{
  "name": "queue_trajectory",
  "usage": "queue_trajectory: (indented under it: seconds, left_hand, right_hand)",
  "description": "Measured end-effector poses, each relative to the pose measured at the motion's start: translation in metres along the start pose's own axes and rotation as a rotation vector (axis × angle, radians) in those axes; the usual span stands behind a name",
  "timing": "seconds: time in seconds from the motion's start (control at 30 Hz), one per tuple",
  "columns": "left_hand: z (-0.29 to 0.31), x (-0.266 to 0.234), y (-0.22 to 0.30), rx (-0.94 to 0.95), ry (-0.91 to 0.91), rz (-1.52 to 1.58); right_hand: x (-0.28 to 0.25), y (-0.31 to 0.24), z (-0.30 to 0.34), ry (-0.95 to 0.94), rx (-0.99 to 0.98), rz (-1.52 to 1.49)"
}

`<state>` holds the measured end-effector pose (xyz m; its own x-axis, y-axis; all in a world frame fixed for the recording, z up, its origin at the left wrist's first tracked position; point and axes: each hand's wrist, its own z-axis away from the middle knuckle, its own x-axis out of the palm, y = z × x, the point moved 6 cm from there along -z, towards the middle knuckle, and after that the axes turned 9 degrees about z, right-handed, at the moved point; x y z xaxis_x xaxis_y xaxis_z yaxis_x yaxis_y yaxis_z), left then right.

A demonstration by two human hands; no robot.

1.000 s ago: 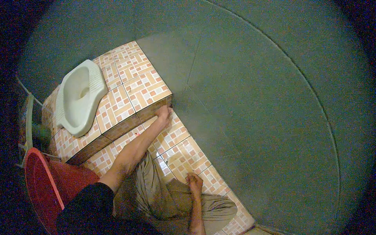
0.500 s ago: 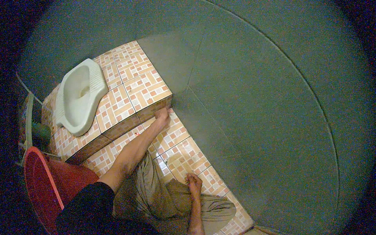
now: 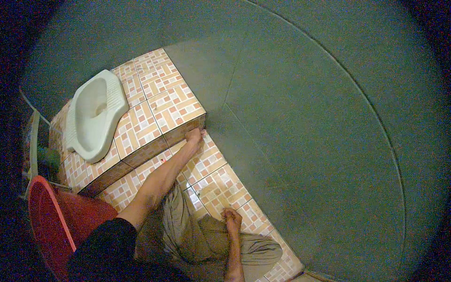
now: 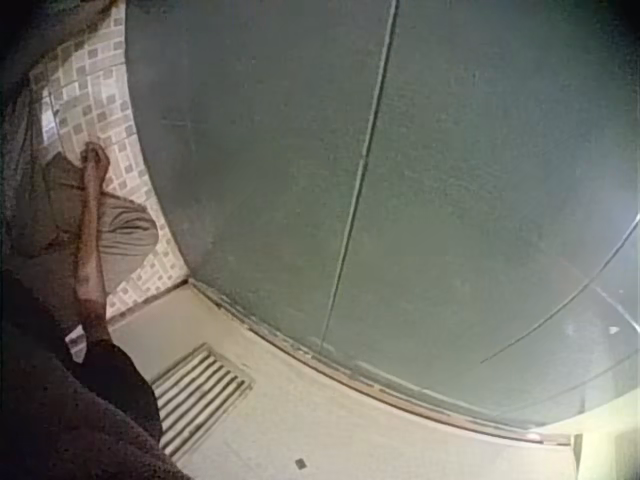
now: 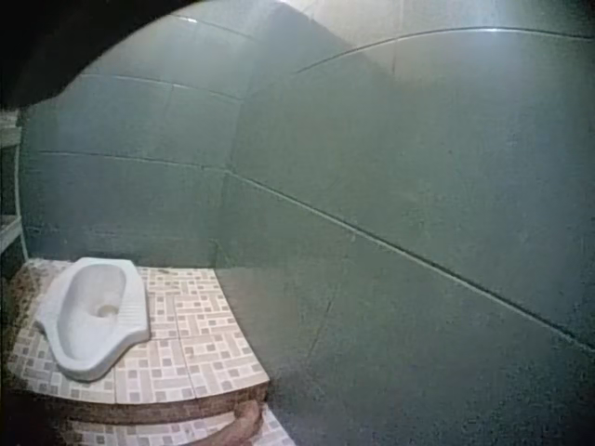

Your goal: The person applies a sealant from a tube to the base of a tiled squat toilet platform and smooths the material using a small stick.

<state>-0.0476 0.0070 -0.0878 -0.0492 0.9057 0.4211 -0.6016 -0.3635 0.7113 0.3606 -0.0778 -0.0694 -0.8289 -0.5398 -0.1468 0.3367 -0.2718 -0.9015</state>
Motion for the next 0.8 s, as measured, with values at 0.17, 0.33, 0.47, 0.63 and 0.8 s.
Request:
queue_trajectory:
  seconds: [0.17,0.33,0.47,0.63,0.8]
  left_hand:
    - [-0.034,-0.012,0.003,0.020,-0.022,0.016]
    - [0.038,0.004,-0.009,-0.109,0.134,-0.297]
    - [-0.003,0.003,-0.002,0.004,-0.034,-0.185]
    - [-0.060,-0.025,-0.006,0.047,-0.001,-0.169]
    - [-0.008,0.007,-0.019,-0.098,-0.127,-0.015]
  right_hand:
    - [0.016,-0.003,-0.002,-0.040,-0.025,0.017]
    - [-0.021,-0.002,0.004,0.053,0.013,0.055]
    - [0.000,-0.005,0.003,0.006,0.068,0.057]
    - [0.022,-0.011,0.001,-0.044,0.016,0.046]
    - [-0.001,-0.004,0.001,-0.009,-0.030,0.029]
